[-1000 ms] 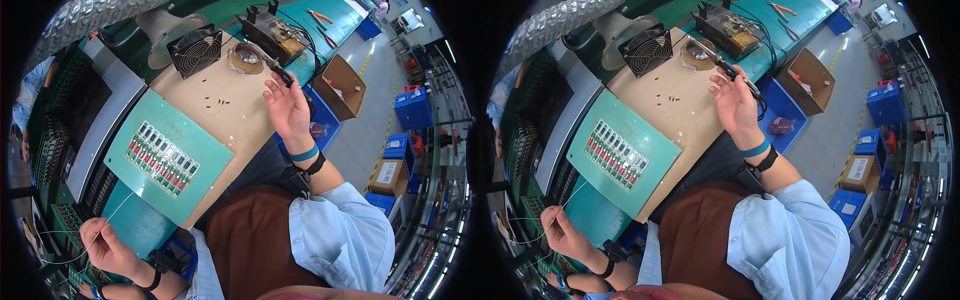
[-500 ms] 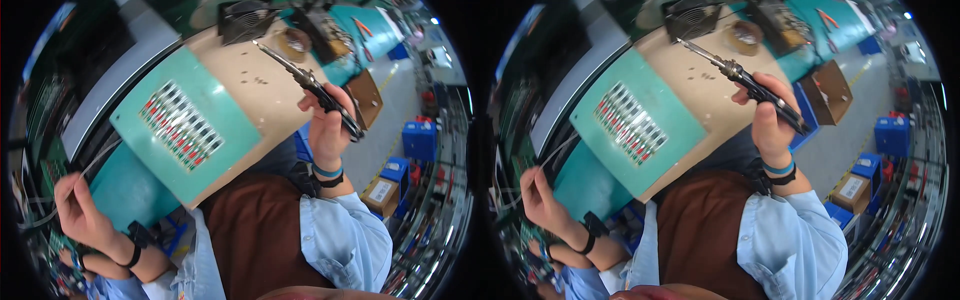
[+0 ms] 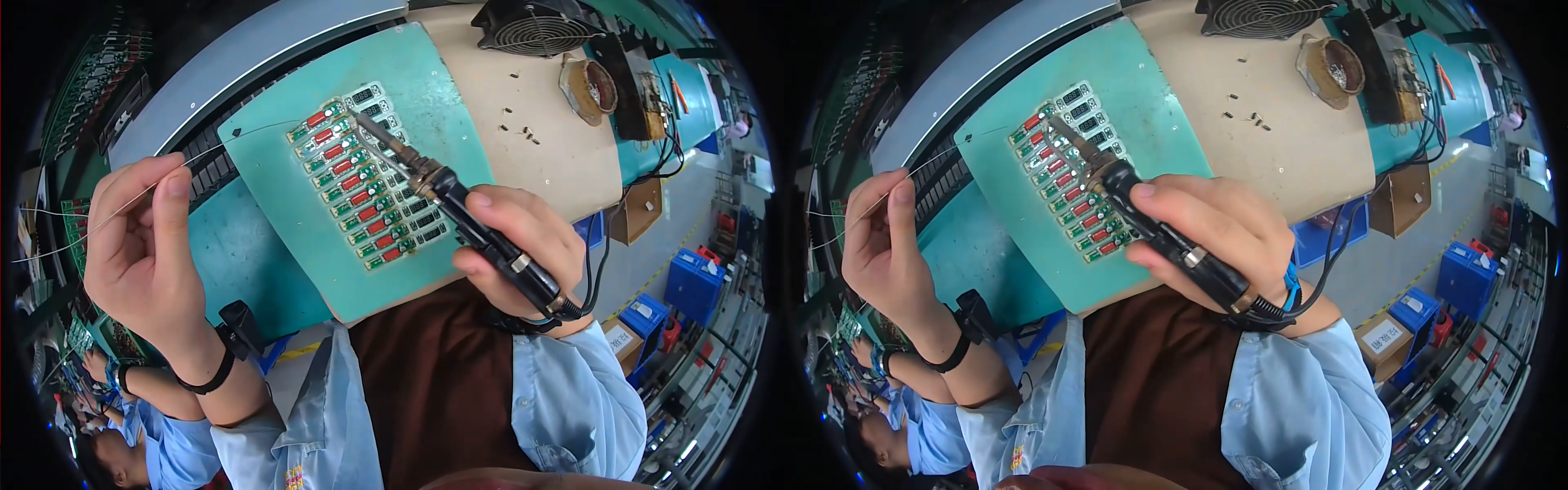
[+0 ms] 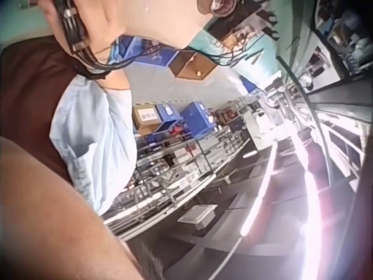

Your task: The person places components onto a circuit board by hand, secures them with a cover, and solders the connections using a soldering iron and wire. They then remove the cover, flip the board over, and place it onto a rack.

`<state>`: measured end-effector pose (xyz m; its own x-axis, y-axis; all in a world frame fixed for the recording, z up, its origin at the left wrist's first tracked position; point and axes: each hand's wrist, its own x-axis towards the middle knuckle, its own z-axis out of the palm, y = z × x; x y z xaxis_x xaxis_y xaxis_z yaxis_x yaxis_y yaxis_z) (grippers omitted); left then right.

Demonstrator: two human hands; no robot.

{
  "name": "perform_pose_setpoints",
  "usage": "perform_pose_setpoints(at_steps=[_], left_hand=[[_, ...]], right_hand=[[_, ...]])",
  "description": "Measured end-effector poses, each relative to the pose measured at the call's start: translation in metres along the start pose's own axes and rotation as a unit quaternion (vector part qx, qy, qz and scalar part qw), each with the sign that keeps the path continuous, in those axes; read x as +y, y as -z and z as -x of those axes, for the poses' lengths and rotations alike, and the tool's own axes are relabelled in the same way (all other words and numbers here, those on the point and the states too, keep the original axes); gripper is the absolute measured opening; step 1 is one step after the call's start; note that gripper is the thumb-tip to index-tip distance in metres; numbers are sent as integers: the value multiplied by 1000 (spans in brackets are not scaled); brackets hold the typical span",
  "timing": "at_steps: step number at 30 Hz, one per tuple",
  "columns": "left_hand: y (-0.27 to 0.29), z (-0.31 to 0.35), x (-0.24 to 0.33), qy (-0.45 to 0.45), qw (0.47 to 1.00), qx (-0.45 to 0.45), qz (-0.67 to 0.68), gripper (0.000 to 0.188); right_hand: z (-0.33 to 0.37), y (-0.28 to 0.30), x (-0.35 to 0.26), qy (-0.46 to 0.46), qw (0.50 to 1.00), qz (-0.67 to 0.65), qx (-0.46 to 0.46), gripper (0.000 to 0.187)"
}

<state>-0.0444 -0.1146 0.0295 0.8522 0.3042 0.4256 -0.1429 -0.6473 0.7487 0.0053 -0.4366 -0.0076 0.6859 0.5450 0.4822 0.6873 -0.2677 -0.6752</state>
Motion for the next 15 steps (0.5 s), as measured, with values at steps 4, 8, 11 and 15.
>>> perform_pose_setpoints(at_steps=[4, 8, 11, 15], left_hand=[[-12, -2, -6, 13, 1000, -11, -16, 11], [-18, -7, -11, 8, 999, -22, -24, 11], [-22, -8, -14, 11, 999, -34, -25, 11], [-28, -10, -19, -3, 999, -31, -22, 12]], right_hand=[[-7, -11, 6, 2, 1000, 5, -19, 45], [-11, -16, 12, -2, 1000, 3, -25, 44], [-13, -18, 16, -2, 1000, 3, -27, 44], [-15, -20, 19, 2, 999, 0, -35, 45]])
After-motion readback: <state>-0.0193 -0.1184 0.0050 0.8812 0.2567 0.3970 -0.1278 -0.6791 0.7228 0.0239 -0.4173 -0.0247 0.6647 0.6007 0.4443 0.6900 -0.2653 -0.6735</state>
